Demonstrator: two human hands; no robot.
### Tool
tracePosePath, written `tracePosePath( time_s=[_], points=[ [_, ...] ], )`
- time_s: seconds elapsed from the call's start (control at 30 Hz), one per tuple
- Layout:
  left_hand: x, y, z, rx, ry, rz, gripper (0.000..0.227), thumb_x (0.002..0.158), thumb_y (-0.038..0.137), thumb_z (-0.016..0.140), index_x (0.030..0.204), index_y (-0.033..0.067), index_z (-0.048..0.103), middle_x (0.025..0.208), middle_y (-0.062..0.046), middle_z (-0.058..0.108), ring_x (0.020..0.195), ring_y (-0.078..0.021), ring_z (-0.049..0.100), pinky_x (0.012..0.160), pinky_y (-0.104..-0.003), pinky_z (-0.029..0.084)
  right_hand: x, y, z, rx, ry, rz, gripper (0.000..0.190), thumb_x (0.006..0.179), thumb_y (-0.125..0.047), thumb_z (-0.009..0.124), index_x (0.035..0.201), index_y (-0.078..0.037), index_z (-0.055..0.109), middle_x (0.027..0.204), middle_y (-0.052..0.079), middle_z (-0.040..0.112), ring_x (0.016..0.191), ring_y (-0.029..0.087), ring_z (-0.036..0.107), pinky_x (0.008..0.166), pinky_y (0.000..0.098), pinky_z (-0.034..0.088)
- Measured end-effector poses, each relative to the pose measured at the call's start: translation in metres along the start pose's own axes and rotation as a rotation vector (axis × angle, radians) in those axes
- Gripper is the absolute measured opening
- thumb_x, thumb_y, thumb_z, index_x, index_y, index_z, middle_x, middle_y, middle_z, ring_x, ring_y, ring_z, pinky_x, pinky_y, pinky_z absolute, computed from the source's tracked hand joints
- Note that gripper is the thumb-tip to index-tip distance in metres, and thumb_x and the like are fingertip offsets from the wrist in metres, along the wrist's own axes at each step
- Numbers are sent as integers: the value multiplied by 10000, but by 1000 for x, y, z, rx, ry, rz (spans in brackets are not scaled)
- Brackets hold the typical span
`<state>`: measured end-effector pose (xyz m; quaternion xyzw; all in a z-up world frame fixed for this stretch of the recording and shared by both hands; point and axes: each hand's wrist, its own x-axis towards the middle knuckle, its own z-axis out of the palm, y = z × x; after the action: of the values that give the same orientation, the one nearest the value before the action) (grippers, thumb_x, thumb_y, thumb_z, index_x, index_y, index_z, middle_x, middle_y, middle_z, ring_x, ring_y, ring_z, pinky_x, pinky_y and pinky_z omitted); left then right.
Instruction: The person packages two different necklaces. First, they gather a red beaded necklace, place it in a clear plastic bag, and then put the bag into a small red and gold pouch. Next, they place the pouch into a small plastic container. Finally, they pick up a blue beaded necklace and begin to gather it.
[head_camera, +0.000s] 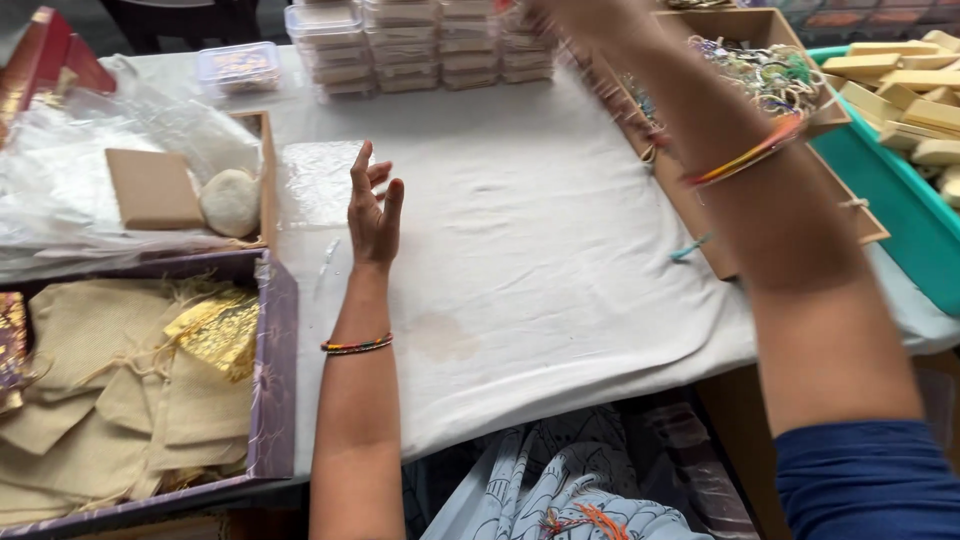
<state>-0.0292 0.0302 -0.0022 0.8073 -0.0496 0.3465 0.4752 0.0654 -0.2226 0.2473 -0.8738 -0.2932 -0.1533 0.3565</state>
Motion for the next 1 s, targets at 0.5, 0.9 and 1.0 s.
tracePosePath(
  time_s=[0.5, 0.9, 1.0],
  points=[
    [7, -36, -18, -948, 5, -503, 951, 937, 834, 333, 1613, 166, 373, 1197, -114, 710, 796, -109, 661, 582, -211, 479, -95, -10, 156, 89, -251, -208, 494, 975, -386, 694, 1335, -75, 562, 1328, 160, 627, 1152, 277, 676, 909, 434, 618],
    [-3, 65, -6, 515, -810, -2, 561, 569, 579, 912, 978, 223, 768, 1044, 19, 665, 1078, -179, 579, 987, -335, 474, -200, 134, -41, -1045, -865, 324, 532, 819, -192, 727, 1330, -150, 587, 1349, 77, 609, 1380, 237, 478, 1293, 564, 83],
    [-6, 40, -5, 571, -737, 67, 396, 758, 527, 835, 904, 172, 741, 1020, 17, 668, 1068, -179, 583, 979, -334, 480, -209, 135, -78, -1024, -780, 251, 365, 805, -192, 739, 1161, -146, 672, 1173, 88, 682, 1257, 263, 566, 1173, 470, 343]
  ],
)
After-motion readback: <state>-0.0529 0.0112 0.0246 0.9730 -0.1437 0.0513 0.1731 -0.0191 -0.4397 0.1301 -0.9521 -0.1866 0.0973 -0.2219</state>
